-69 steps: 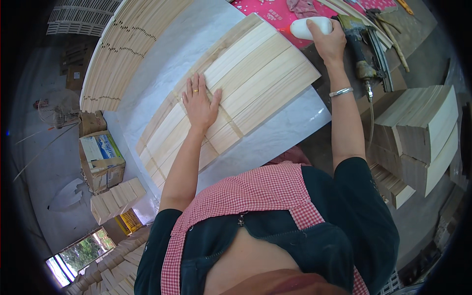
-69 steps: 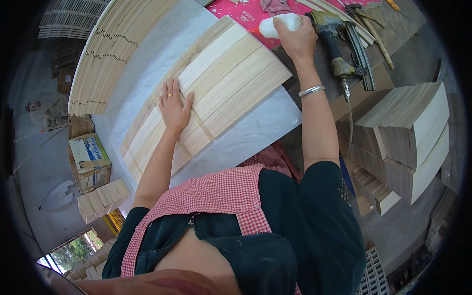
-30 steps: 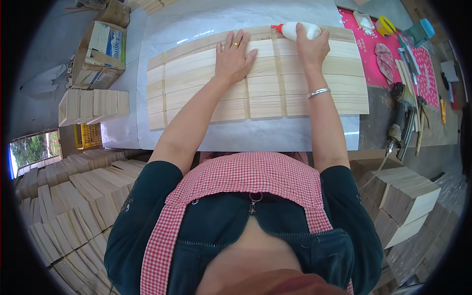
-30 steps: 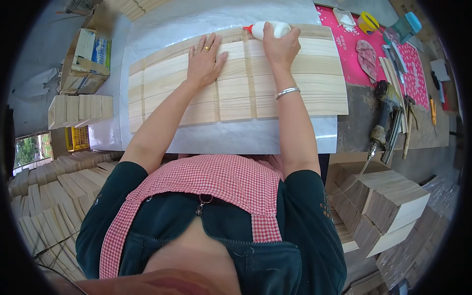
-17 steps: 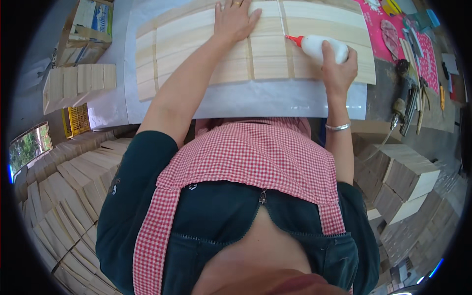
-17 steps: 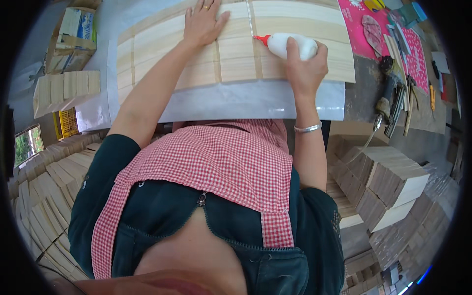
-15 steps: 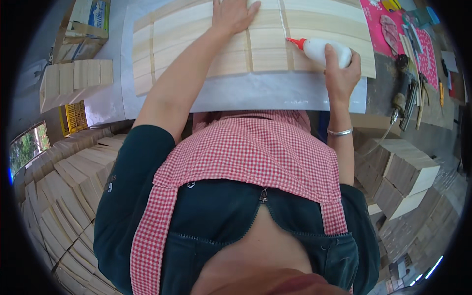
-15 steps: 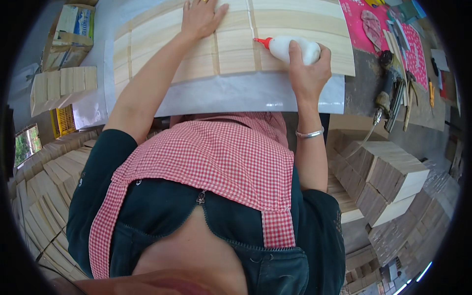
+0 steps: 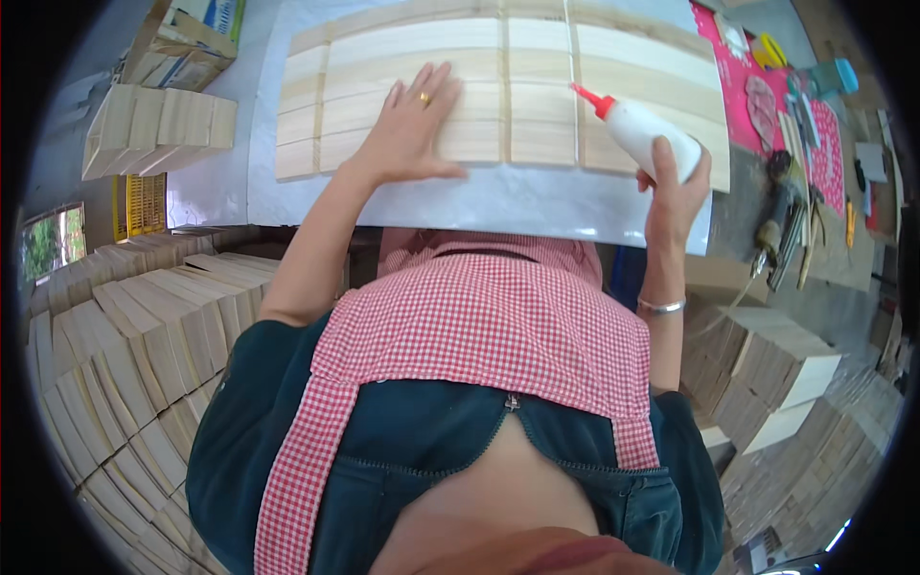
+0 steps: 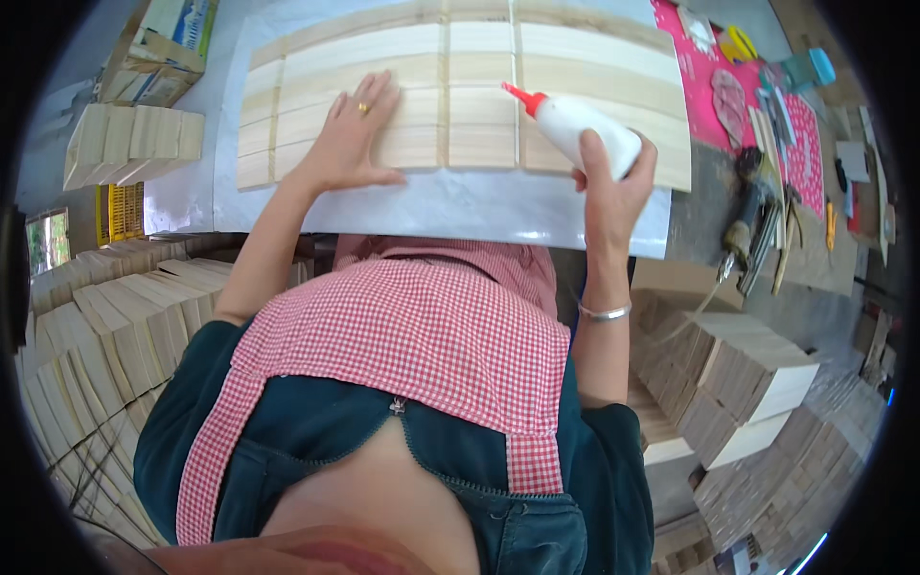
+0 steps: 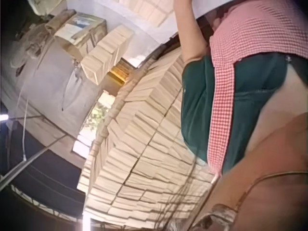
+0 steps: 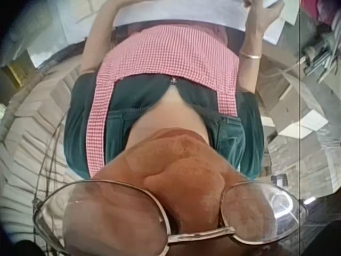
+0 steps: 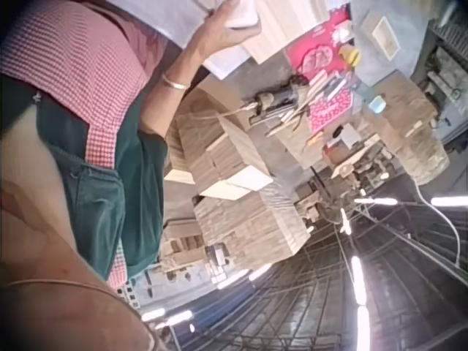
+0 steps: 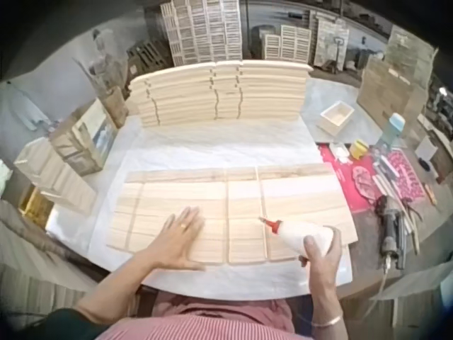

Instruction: Assembling wooden boxes by gluing and stapling wood pieces together at a workbench.

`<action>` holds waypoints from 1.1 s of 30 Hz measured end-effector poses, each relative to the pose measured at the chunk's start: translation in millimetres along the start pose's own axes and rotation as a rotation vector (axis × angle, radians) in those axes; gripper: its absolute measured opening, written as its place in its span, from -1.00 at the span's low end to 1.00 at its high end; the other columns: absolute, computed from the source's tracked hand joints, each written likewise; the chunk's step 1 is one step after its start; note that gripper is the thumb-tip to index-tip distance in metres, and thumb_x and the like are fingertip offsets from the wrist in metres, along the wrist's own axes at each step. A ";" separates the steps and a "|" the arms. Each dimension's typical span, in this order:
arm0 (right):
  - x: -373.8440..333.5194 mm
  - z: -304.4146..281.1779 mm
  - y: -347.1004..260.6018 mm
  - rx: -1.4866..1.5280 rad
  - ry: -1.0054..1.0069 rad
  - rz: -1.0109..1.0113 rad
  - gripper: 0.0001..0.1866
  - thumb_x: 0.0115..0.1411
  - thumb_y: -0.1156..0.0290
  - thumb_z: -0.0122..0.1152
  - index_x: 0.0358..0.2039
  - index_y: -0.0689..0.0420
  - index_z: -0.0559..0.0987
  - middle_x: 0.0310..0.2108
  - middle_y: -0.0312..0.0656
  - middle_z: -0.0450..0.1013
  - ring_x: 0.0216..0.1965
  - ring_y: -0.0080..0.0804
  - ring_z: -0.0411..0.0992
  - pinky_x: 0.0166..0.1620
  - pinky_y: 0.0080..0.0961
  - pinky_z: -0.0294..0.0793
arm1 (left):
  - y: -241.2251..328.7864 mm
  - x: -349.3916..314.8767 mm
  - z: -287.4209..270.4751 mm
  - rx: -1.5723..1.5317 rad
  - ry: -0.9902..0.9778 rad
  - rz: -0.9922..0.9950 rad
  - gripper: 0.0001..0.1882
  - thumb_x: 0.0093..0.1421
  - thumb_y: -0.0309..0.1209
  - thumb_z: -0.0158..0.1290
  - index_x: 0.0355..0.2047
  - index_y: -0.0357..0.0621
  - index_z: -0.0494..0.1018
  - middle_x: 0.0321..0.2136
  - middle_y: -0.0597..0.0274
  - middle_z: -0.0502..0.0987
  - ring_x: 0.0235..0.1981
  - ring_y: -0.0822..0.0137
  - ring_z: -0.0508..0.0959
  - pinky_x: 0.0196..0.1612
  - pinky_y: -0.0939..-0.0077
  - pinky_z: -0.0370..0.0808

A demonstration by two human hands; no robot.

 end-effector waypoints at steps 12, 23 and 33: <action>125.4 159.7 32.4 -0.164 0.081 -0.092 -0.30 0.16 0.03 0.38 -0.03 0.42 0.36 -0.20 0.15 0.47 -0.26 -0.10 0.53 -0.14 -0.31 0.57 | -9.8 -11.6 2.8 -0.097 0.033 -0.048 0.20 -0.16 0.14 0.26 0.42 -0.17 0.09 0.48 0.08 0.01 0.51 0.12 -0.05 0.47 -0.12 -0.12; 59.5 120.6 24.5 -0.227 -0.006 -0.045 -0.35 0.17 0.05 0.36 -0.05 0.40 0.39 -0.17 0.14 0.49 -0.17 -0.04 0.51 -0.04 -0.25 0.52 | -17.7 -11.7 9.9 -0.089 0.106 -0.055 0.17 -0.19 0.14 0.26 0.40 -0.15 0.15 0.46 0.14 0.09 0.50 0.15 0.00 0.46 -0.11 -0.07; -41.6 40.4 33.3 -0.421 -0.104 -0.225 -0.46 0.26 0.09 0.31 -0.02 0.31 0.41 -0.22 0.01 0.44 -0.40 -0.36 0.45 -0.50 -0.56 0.50 | -18.2 -6.9 21.1 0.014 0.189 -0.044 0.13 -0.15 0.21 0.26 0.37 -0.09 0.21 0.44 0.21 0.15 0.48 0.20 0.05 0.47 -0.10 -0.05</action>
Point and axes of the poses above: each hand's wrist, its own x-axis towards the middle knuckle, its own z-axis out of the palm, y = z × x, the point moved 4 cm from there along x, towards the middle knuckle
